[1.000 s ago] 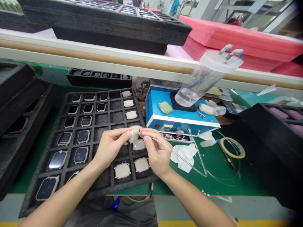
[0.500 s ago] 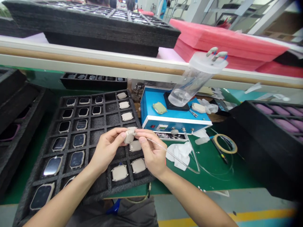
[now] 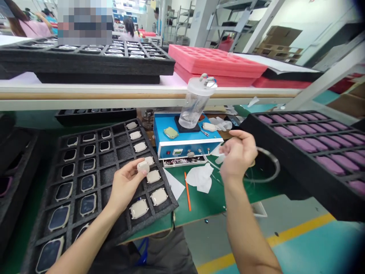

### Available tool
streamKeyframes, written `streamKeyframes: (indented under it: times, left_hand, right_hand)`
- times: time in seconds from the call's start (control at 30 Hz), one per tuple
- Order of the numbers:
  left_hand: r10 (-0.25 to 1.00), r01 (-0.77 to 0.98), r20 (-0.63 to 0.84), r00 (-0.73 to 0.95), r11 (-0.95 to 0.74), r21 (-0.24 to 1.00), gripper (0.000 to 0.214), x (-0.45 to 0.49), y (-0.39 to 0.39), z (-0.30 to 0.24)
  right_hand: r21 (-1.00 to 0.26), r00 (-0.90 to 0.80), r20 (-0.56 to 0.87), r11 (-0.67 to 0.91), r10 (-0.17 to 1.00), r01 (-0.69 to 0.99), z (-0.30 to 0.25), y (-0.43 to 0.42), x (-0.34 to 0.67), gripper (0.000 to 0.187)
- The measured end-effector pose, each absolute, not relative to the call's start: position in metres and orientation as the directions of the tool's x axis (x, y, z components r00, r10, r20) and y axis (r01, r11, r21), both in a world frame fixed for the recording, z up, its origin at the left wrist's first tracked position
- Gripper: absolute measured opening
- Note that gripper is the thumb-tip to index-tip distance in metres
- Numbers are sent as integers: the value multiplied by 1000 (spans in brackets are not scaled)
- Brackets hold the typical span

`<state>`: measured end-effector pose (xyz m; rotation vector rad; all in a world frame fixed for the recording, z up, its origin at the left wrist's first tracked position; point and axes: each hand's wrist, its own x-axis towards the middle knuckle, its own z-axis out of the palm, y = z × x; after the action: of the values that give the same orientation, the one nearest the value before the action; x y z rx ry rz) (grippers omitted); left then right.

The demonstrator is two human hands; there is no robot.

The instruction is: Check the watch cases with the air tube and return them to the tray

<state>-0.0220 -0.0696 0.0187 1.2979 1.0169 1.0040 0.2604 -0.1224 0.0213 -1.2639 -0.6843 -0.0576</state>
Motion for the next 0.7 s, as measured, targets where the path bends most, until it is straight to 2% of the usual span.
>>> streamKeyframes:
  times: [0.03,0.1,0.17,0.23,0.33,0.57,0.7]
  left_hand:
    - [967,10,5,254,-7,1000,56,-22,-70,19]
    - [970,71,67,234,-86,994,47,-22,-73,20]
    - [966,149,139,218,-173,973,34,-21,-76,21]
    - [958,200,187,219,-232,952,25,-21,-79,22]
    - [960,194,180,214,-223,955,23,-22,-81,23]
    - [967,-25,59,246,-55,998,34,-26,-76,21]
    - [968,96,122,219,-146,985,25,-27,-79,25]
  right_hand:
    - [-890,817,453,138,357,434,23,-122,283,26]
    - [-843,782,386,-156,490,514,24,-118,315,32]
    - [-777,756,340,-286,559,561,23,-114,329,30]
    - [-763,765,329,-321,554,561,20,-110,330,26]
    - [-774,790,315,-340,526,534,13,-111,325,26]
    - [-803,809,288,-331,513,496,2,-115,328,28]
    - [-717,786,279,-425,552,552,11,-112,329,11]
